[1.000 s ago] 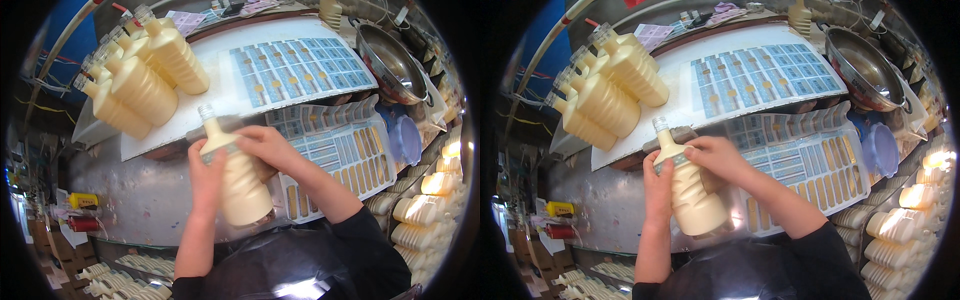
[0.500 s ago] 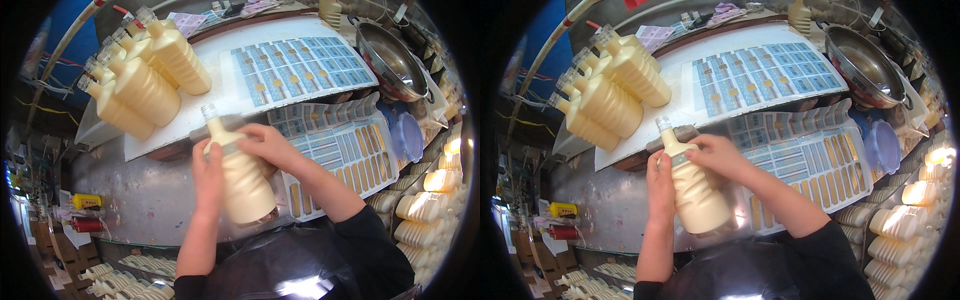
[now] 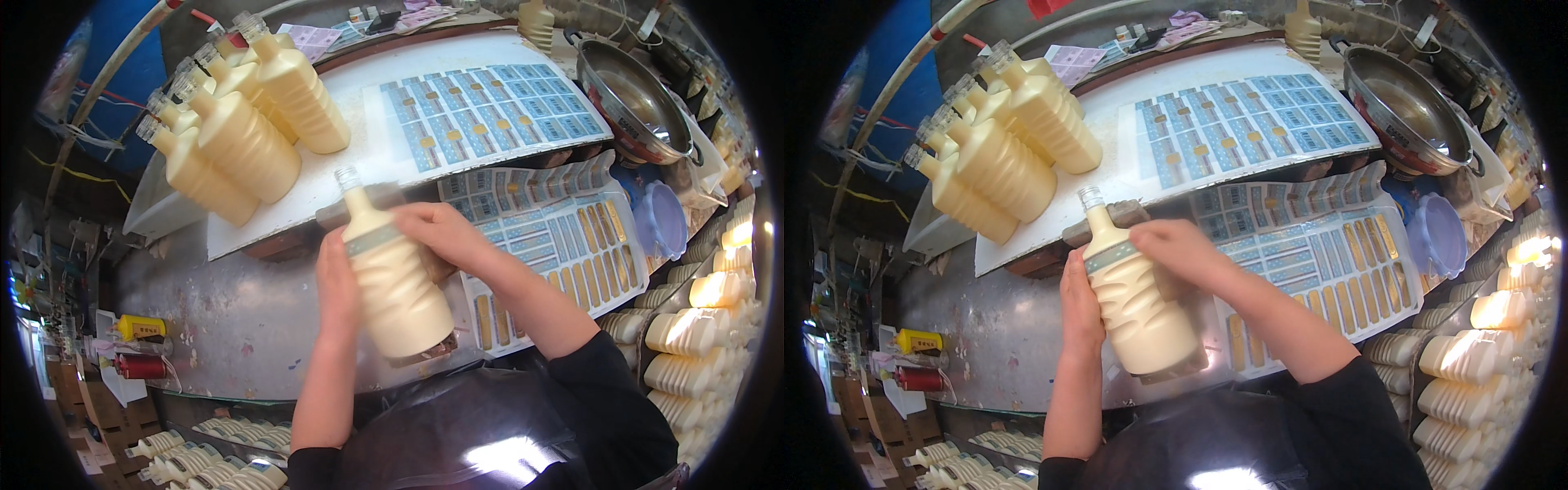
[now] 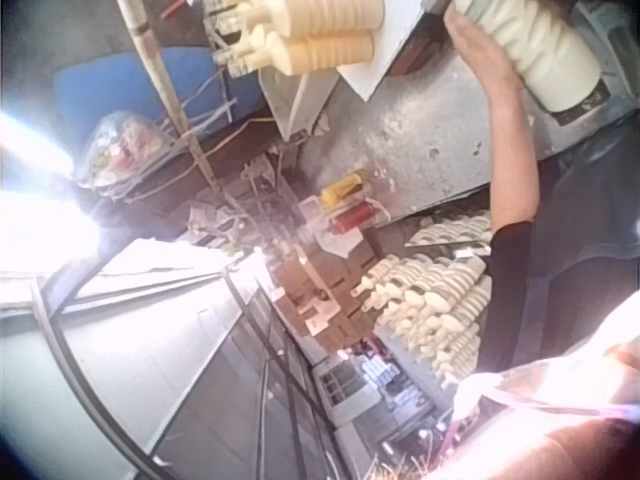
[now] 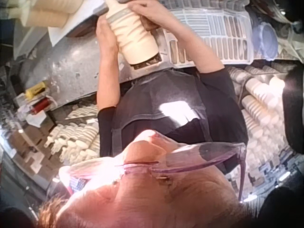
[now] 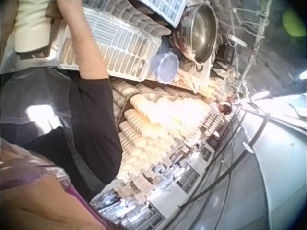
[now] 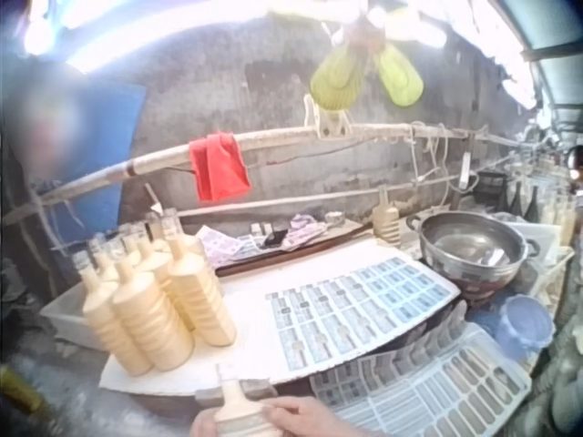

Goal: The person picks up a plastic bottle, applies a label to its body, and smooths it with a small tool. They repeat this process for several bottles, placing each labeled bottle on a nearby surface.

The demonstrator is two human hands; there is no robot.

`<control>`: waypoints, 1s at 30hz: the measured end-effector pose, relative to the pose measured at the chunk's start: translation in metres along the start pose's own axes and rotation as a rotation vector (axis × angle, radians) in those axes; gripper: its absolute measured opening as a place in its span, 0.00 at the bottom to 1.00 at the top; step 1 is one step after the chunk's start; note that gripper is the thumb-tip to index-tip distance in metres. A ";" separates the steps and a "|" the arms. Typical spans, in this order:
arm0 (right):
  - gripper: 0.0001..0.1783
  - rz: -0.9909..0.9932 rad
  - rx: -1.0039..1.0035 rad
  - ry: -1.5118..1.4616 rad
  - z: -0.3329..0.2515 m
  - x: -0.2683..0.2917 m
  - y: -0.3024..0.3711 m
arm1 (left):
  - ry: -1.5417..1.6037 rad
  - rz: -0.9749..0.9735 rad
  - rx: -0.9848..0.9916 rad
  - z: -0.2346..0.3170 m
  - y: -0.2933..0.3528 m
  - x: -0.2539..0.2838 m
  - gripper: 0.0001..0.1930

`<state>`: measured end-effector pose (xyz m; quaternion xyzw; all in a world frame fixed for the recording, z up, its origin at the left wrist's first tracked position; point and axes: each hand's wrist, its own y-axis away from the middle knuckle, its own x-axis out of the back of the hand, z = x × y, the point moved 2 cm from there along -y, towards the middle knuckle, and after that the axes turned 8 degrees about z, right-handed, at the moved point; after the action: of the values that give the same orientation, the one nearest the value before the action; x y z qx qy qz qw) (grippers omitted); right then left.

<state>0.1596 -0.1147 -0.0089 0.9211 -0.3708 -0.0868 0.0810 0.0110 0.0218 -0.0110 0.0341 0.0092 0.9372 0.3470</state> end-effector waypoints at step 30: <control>0.26 0.338 0.536 0.476 -0.064 -0.037 0.009 | -0.285 -0.014 -0.049 0.032 0.073 -0.010 0.56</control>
<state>0.1414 -0.0896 0.0589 0.8299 -0.4976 0.2437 -0.0652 -0.0264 -0.0399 0.0235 0.1582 -0.0628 0.9203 0.3522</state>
